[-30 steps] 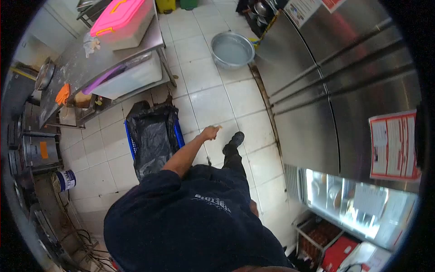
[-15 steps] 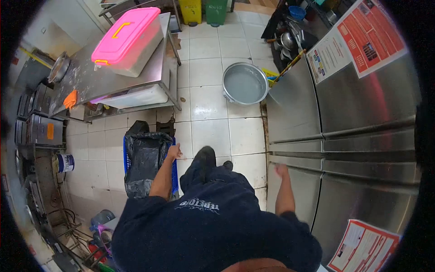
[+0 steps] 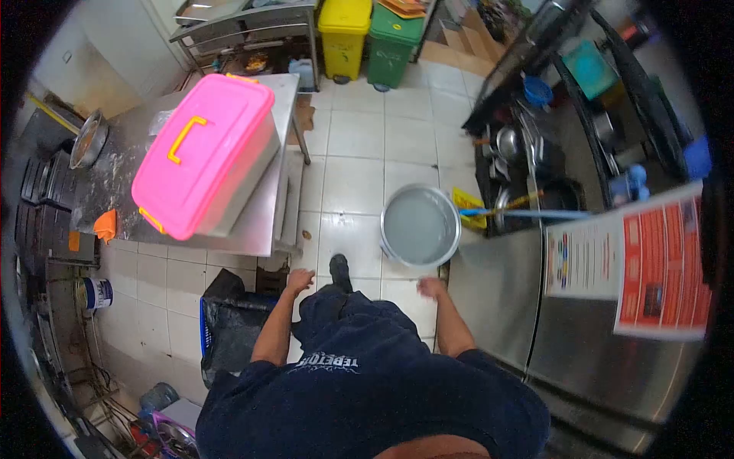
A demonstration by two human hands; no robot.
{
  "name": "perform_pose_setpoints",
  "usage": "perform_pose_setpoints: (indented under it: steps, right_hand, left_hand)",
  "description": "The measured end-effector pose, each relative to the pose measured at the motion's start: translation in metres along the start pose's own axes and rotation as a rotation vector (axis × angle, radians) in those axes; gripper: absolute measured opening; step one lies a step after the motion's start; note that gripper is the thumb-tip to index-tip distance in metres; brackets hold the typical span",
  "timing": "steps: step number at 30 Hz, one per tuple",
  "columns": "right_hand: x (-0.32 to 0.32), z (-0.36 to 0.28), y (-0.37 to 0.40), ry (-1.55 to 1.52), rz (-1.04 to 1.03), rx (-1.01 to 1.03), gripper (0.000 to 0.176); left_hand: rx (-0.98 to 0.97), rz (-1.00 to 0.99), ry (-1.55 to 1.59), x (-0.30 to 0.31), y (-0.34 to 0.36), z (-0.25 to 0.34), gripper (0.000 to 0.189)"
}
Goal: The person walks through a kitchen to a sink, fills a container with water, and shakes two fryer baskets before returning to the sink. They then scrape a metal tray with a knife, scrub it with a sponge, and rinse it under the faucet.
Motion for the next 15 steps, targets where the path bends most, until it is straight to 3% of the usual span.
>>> perform_pose_setpoints:
  steps: [1, 2, 4, 5, 6, 7, 10, 15]
  right_hand:
    - [-0.023, 0.004, 0.003, -0.781, -0.197, -0.198, 0.014]
    - [-0.046, 0.009, 0.012, -1.521, -0.231, -0.557, 0.018]
    - [-0.112, 0.028, -0.007, -1.650, -0.323, -0.561, 0.019]
    - [-0.066, 0.017, 0.007, -1.628, -0.400, -0.736, 0.013]
    - [-0.053, 0.016, 0.002, -1.716, -0.464, -0.714, 0.011]
    - [-0.151, 0.038, -0.040, -1.818, -0.354, -0.741, 0.010]
    - [-0.037, 0.065, -0.040, -1.671, -0.403, -0.799, 0.011]
    - [0.039, 0.177, -0.152, -1.463, -0.362, -0.642, 0.011]
  left_hand:
    - [-0.244, -0.070, -0.270, -0.001, -0.028, 0.034, 0.030]
    - [-0.114, -0.067, -0.189, -0.006, -0.030, 0.093, 0.035]
    - [0.070, -0.002, 0.072, 0.003, -0.078, 0.133, 0.039]
    - [0.007, 0.010, 0.215, 0.002, -0.092, 0.166, 0.036]
    - [-0.064, 0.019, 0.356, 0.003, -0.104, 0.204, 0.033]
    - [-0.075, 0.030, 0.353, 0.001, -0.114, 0.237, 0.033]
    - [-0.321, 0.054, 0.244, -0.003, -0.159, 0.325, 0.019]
    - [-0.272, -0.051, 0.280, -0.007, -0.280, 0.373, 0.026]
Point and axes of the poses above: each hand's wrist, its own y-axis away from the middle knuckle, its own x-axis out of the back of the hand, z = x × y, the point moved 9 cm from there along -y, towards the middle knuckle, and after that the axes turned 15 degrees about y, right-handed, at the moved point
